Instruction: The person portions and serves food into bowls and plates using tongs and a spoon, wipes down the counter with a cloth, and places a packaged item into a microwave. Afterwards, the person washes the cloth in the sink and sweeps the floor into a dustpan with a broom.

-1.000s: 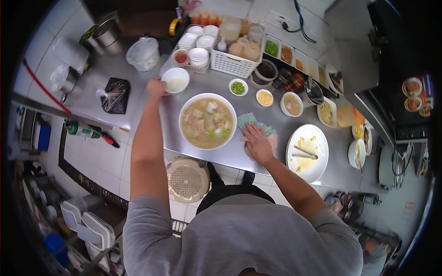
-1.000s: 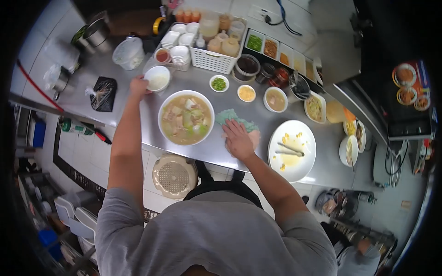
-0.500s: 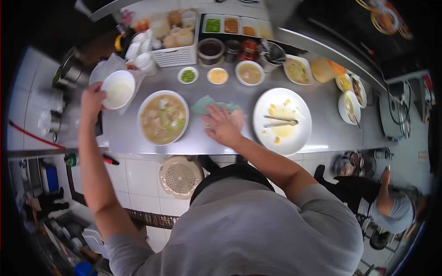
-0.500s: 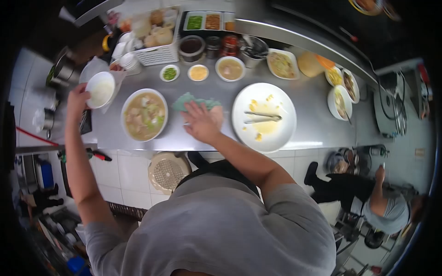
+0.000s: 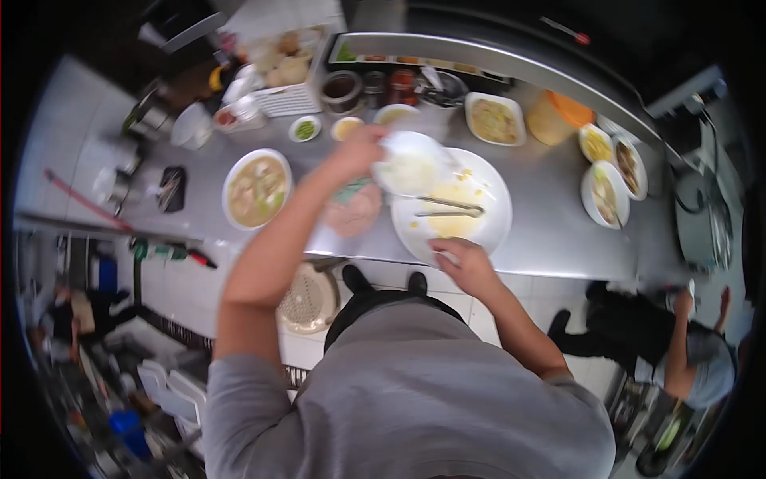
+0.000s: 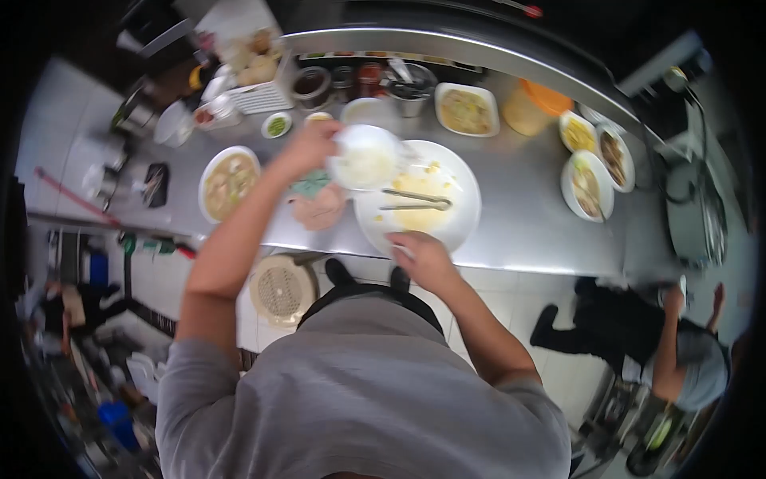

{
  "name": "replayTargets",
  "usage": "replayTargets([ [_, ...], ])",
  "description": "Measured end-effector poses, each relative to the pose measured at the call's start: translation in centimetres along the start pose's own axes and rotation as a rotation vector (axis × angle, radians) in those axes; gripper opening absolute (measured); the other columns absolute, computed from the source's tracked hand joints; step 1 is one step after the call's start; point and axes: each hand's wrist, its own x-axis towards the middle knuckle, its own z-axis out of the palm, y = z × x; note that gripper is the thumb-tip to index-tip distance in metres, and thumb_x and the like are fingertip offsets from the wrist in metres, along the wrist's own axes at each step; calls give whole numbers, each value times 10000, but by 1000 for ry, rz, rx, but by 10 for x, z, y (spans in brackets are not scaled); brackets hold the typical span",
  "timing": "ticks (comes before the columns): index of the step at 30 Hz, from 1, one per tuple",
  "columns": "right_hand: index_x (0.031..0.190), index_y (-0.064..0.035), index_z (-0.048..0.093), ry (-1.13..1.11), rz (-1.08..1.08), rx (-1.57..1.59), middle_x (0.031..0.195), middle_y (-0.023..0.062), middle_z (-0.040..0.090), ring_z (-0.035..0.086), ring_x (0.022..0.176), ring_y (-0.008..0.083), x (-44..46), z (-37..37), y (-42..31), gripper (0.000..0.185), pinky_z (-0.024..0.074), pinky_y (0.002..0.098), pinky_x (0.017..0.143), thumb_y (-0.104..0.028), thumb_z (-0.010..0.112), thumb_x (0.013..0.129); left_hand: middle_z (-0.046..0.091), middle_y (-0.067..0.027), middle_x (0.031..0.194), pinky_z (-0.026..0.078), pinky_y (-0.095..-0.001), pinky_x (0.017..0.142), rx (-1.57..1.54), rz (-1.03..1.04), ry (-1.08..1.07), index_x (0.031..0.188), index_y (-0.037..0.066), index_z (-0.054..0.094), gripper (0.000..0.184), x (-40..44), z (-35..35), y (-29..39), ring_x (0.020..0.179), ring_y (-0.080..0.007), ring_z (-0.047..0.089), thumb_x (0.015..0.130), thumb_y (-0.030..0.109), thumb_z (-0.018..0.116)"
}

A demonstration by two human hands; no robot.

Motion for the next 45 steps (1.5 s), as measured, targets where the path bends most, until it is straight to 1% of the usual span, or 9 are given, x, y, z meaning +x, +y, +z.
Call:
replayTargets([
  [4,1041,-25,626,19,137,67,947,158,656,645,872,274,-21,-17,9,242,498,330,778,-56,620,801,621,-164,977,584,-362,481,-25,-117,-50,1030,-20,617,365,36,99,-25,737,-284,663,667,-38,585],
  [12,1057,-24,630,37,235,141,971,128,667,642,899,217,-10,-20,-12,272,486,309,817,-32,635,785,587,-174,1135,442,-383,893,235,-38,1,1080,77,642,407,24,103,-35,1065,-312,566,741,297,694],
  [18,1042,-21,640,54,313,139,973,118,667,636,906,203,37,1,-47,266,483,304,825,-29,641,776,656,-40,882,520,-270,587,-83,-260,371,1037,80,654,260,-2,-144,-82,693,-117,622,823,227,637],
  [21,1031,-16,642,61,349,173,979,122,665,631,923,203,74,25,-70,250,481,298,832,-31,639,781,654,-57,899,528,-276,587,-97,-397,697,1056,59,639,339,-14,-285,-162,721,-146,622,779,254,652],
  [24,1022,-15,643,5,346,181,985,122,661,627,926,196,110,58,-95,240,481,299,822,-37,644,783,633,-183,1006,493,-408,796,669,-394,1065,1199,69,557,603,-7,-388,-282,890,-325,615,674,299,741],
  [28,1075,-28,610,-112,225,-106,1040,145,630,608,941,297,143,82,-127,322,478,350,829,-26,651,756,459,-242,1242,334,-464,1002,1047,-386,855,1259,82,477,688,-12,-426,-338,1159,-409,427,672,333,733],
  [31,1118,-40,585,134,258,-322,1097,157,607,571,1016,337,144,76,-110,388,454,368,887,-25,655,736,538,-178,1024,402,-445,830,900,-94,946,922,43,520,288,-14,-437,-351,1004,-373,490,694,48,695],
  [37,1193,-43,532,549,622,-591,1233,204,510,486,1128,365,103,16,-33,503,400,396,959,-98,675,713,593,-103,966,480,-338,737,384,-150,907,964,53,531,253,-38,-509,-415,874,-230,585,815,199,674],
  [45,1375,-120,346,426,847,-699,1438,192,265,292,1300,363,106,22,13,980,284,577,1003,-401,798,552,547,-27,934,451,-266,813,-33,61,530,945,69,470,126,-136,-388,-157,865,-97,531,878,52,576],
])
